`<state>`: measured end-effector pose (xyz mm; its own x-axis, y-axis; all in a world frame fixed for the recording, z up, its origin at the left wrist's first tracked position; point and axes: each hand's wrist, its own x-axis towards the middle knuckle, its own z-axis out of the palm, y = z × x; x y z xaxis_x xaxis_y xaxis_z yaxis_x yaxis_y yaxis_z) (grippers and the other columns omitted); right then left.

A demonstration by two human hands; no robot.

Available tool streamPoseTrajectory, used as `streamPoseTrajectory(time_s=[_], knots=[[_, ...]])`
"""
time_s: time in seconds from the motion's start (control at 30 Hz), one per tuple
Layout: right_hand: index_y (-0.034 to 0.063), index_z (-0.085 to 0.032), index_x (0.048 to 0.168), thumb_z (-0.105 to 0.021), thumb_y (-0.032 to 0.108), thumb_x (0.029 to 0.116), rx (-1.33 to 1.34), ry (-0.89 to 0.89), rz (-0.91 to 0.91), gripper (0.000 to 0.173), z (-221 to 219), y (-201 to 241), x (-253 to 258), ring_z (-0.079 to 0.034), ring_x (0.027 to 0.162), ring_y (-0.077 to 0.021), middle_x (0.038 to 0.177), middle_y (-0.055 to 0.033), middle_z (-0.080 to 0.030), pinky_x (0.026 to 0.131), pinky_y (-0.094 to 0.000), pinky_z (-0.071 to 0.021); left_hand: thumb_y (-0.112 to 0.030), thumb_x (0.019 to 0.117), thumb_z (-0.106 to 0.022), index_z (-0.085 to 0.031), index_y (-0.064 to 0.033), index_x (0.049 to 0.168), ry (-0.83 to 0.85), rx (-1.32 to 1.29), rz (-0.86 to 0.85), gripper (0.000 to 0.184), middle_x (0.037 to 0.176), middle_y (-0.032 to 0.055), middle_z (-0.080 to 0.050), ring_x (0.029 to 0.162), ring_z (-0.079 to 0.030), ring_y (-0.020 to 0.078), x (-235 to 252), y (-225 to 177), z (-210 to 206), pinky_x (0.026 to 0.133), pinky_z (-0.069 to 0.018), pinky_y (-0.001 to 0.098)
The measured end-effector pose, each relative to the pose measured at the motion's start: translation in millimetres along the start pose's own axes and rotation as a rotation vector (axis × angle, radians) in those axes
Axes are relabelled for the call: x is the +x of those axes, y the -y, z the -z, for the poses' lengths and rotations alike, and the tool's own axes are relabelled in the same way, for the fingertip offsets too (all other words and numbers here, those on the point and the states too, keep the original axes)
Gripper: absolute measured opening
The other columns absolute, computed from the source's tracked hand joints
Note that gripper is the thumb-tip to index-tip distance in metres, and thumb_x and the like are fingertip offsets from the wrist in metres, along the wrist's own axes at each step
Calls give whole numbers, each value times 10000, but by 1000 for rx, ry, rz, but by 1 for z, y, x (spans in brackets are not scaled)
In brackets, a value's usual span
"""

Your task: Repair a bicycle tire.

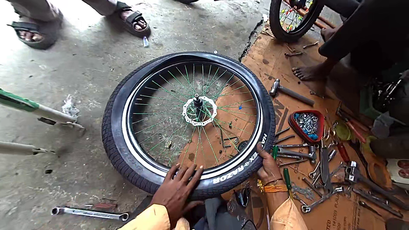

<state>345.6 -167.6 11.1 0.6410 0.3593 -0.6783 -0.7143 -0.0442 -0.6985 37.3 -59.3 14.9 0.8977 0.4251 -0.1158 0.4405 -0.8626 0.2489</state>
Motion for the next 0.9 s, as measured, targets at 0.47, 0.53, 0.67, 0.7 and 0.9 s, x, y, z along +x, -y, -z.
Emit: streamPoseTrajectory(time_s=[0.47, 0.53, 0.67, 0.7, 0.9], knots=[[82, -634, 1260, -762, 321, 909, -260, -11, 31, 444, -18, 45, 27, -726, 919, -216, 1053, -110, -734, 785, -427, -621, -801, 922, -378, -730, -231, 1258, -36, -165, -30, 749, 1374, 113, -651, 1271, -619, 324, 4, 56, 45, 1079, -452, 610], [87, -632, 1262, -751, 306, 919, -177, 39, 20, 424, -7, 31, 23, -724, 926, -210, 1065, -104, -733, 791, -423, -620, -864, 881, -362, -613, -220, 1421, -13, -168, -11, 877, 1435, 152, -605, 1327, -581, 350, 4, 14, 32, 1112, -412, 641], [123, -623, 1266, -708, 302, 954, -12, 111, -1, 370, 10, 5, 22, -723, 951, -202, 1086, -90, -728, 816, -431, -621, -867, 772, -566, -474, -185, 1539, 36, -35, 28, 1030, 1455, 215, -570, 1306, -590, 393, 5, -14, 3, 1123, -383, 649], [124, -625, 1261, -695, 297, 962, 35, 115, -16, 352, 11, -2, 22, -727, 952, -211, 1085, -97, -730, 814, -439, -624, -863, 731, -621, -486, -191, 1530, 39, 4, 32, 1053, 1408, 220, -600, 1258, -619, 392, 6, -11, 2, 1113, -406, 630], [60, -586, 1337, -641, 222, 1003, 104, 18, -37, 375, 9, -28, -5, -702, 1051, -286, 1170, -173, -704, 911, -510, -588, -1003, 696, -385, -568, -179, 1460, 57, 29, -163, 1138, 1242, 190, -688, 1133, -677, 369, -2, 52, 16, 1031, -484, 609]])
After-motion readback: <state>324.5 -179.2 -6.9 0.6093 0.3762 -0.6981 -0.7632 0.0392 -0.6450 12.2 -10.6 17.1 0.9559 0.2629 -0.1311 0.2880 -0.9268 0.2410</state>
